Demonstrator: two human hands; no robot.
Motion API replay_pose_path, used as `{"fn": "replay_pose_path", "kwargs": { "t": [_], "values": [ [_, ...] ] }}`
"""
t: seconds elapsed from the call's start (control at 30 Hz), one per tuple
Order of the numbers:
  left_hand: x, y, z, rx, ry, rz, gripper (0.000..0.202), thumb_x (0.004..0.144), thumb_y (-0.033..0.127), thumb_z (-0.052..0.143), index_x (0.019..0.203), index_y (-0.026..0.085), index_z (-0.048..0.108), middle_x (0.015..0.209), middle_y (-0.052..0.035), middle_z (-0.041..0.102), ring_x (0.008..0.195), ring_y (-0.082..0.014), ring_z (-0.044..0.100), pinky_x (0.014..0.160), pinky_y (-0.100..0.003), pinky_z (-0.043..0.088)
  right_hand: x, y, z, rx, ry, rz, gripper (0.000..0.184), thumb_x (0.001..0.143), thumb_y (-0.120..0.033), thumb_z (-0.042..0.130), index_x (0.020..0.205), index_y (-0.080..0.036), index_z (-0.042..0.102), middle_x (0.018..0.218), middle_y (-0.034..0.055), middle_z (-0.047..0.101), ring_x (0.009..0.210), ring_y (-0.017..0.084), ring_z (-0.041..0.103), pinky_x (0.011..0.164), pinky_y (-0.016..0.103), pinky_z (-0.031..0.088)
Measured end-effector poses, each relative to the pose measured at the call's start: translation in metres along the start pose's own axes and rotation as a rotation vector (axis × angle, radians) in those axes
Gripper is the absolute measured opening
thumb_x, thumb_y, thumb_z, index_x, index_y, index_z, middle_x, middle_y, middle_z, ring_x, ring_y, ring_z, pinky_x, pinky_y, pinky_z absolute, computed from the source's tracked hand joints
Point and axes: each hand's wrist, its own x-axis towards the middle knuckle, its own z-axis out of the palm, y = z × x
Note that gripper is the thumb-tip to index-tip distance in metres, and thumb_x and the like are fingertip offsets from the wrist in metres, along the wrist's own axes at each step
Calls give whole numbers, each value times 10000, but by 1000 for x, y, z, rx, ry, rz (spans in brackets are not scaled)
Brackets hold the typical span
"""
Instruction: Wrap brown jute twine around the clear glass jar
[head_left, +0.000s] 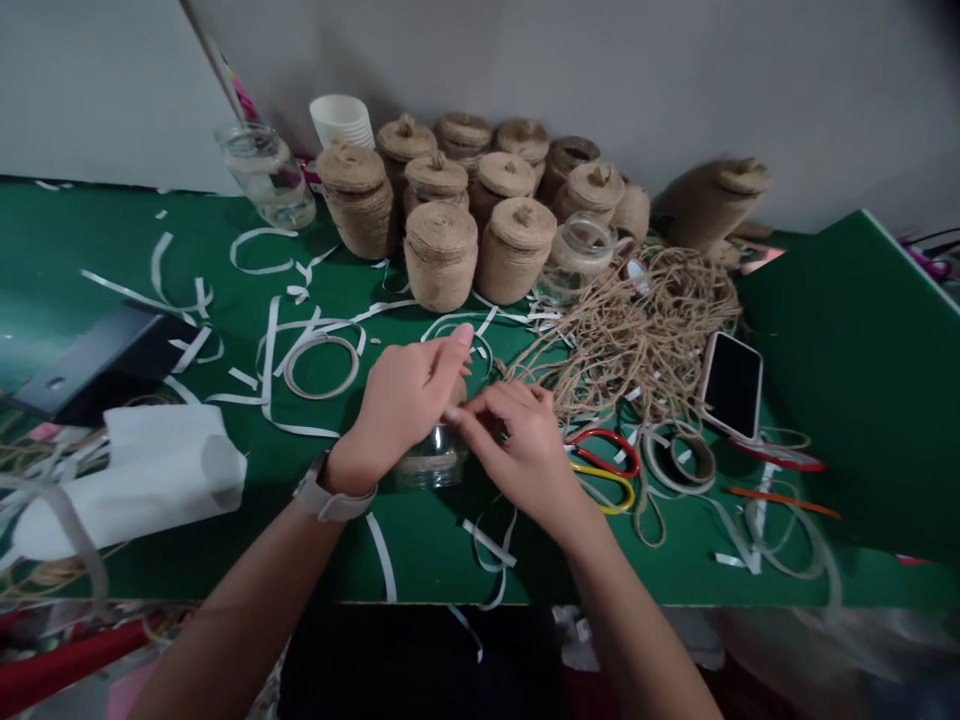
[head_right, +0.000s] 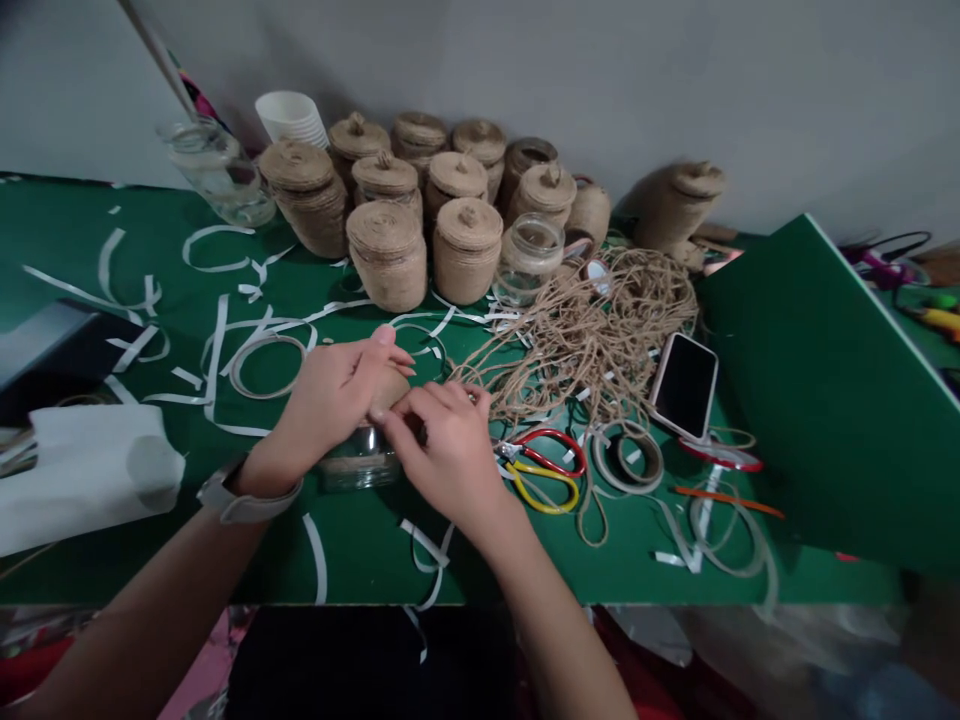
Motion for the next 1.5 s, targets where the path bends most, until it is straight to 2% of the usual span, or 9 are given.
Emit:
{"fn": "replay_pose_path", "kwargs": {
  "t": [0.2,0.5,0.67,0.77,0.83,0.93,1.1,1.33,1.5],
  "values": [
    [0,-14,-1,-296,125,-60,589,1014,545,299,763,226,726,803,-35,776,841,-202,731,855,-332,531,-2,12,-8,-24,102,15,311,943,-419,581,707,-217,587,681,-40,602,726,140,563,810,323,318],
    [-6,-22,-1,-384,140,-42,574,1038,465,260,805,209,717,840,-48,777,859,-195,727,868,-339,547,-12,11,20,-153,180,-32,283,970,-342,543,727,-197,533,712,-27,606,730,146,540,837,333,313],
    [-13,-19,-11,52,89,208,325,996,344,423,1121,165,663,1120,-93,729,1051,-244,671,929,-372,506,-12,-2,22,-308,218,-104,290,984,-323,497,725,-199,534,708,-7,610,740,162,518,876,350,315],
    [-12,-4,-12,262,114,217,390,1011,316,362,1275,137,584,1236,-129,676,1135,-278,629,944,-402,483,-9,-10,22,-366,239,-161,275,976,-306,495,727,-200,544,710,5,615,751,177,512,878,358,316],
    [-9,5,-9,331,60,143,424,1025,356,310,1197,140,632,1089,-126,723,1006,-282,674,829,-386,507,-8,-13,23,-370,227,-174,244,965,-281,500,740,-202,554,726,11,622,764,184,512,885,360,314],
    [-2,11,-5,398,-55,1,550,1021,485,269,872,183,703,724,-85,713,690,-260,674,607,-343,459,-5,-11,20,-338,174,-149,221,962,-278,511,762,-205,570,752,6,636,779,182,522,900,359,301],
    [7,-5,-8,116,7,-67,599,1007,559,286,742,213,697,771,-53,759,755,-231,692,697,-330,467,-3,2,8,-253,152,-73,244,974,-325,529,768,-206,583,742,-20,644,777,165,541,886,342,279],
    [7,-21,-4,-320,52,-91,353,963,447,505,808,196,698,819,-37,773,840,-198,713,821,-303,513,-7,7,10,-251,190,-121,283,985,-373,511,774,-208,603,746,-15,656,764,163,534,877,337,286],
    [6,-21,1,-387,93,-105,324,965,372,504,782,188,698,829,-48,771,826,-191,715,815,-305,533,-13,5,19,-283,214,-107,288,992,-354,498,762,-200,579,729,-11,643,758,163,537,870,337,302]
  ]
}}
